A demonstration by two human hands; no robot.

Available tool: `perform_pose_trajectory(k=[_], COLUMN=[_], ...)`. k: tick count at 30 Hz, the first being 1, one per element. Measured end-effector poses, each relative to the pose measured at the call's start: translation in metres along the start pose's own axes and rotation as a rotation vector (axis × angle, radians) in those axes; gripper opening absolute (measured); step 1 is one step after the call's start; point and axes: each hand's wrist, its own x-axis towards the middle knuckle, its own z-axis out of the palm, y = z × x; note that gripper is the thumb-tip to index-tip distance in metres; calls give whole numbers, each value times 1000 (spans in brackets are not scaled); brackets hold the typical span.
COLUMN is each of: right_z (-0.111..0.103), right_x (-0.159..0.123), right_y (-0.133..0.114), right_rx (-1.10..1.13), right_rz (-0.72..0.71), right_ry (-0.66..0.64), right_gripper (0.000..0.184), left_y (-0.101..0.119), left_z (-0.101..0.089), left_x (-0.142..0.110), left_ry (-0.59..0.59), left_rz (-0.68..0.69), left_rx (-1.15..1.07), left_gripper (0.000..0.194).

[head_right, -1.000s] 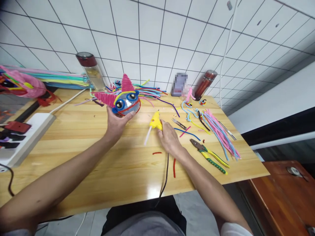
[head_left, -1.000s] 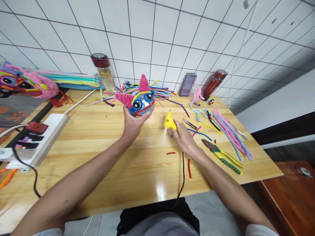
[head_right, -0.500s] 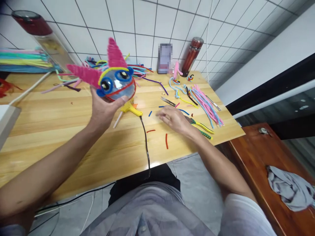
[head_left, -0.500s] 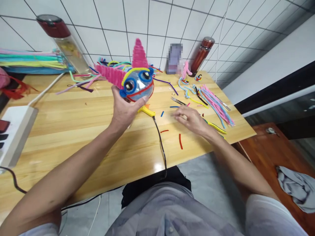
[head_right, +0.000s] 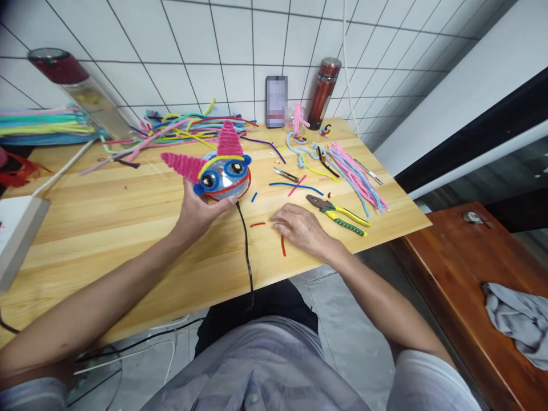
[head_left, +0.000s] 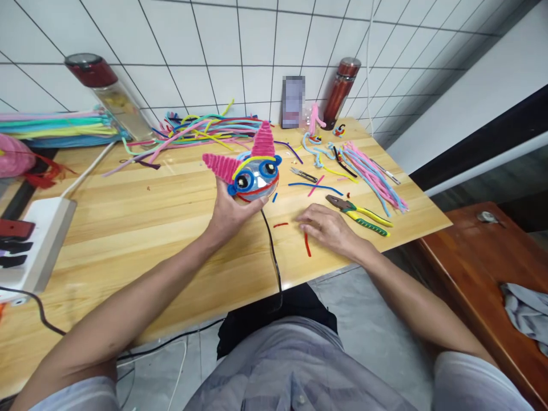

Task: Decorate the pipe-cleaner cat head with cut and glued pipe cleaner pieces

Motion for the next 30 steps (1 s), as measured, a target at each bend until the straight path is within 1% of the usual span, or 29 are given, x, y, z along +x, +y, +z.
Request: perform_pose_trajectory(k=[2, 5, 8, 10, 12, 14, 17, 19, 22, 25, 28, 30], right_z=[9, 23, 30, 29, 23, 14, -1, -8, -11, -7, -6, -5], right_x=[14, 31, 36, 32, 24, 17, 12, 16, 29, 40, 44, 42], right_y=[-11, -21, -21, -18, -16, -17, -29, -40, -55, -62, -59, -48], right_rx=[-30, -110, -176, -162, -94, -11, 46, 40, 24, 7, -2, -11], right_rz=[26, 95, 115, 74, -1, -75, -142, -166, -199, -197, -156, -114], right_ry=[-52, -130, -151, -134, -57, 88, 296, 377, 435, 442, 414, 401], right_gripper=[18, 16, 17, 19, 19, 19, 16, 14, 15, 17, 18, 17], left_y=[0, 1, 7, 10, 13, 13, 15, 17, 19, 18, 15, 13], left_z=[-1, -5, -11, -15, -19, -20, -19, -17, -15, -14, -14, -16], left_x=[2, -1, -10, -20, -32, -45, -59, -65, -67, -68, -68, -69], left_ry=[19, -4, -34, -35, -27, -33, -80, -114, -146, -160, -144, -109], left_rz=[-3, -27, -44, -46, -56, -77, -77, -58, -61, -83, -84, -88], left_rx=[46, 108, 128, 147, 176, 199, 193, 183, 173, 167, 181, 185], left_gripper=[92, 89, 85, 82, 80, 78, 72, 69, 73, 77, 81, 83])
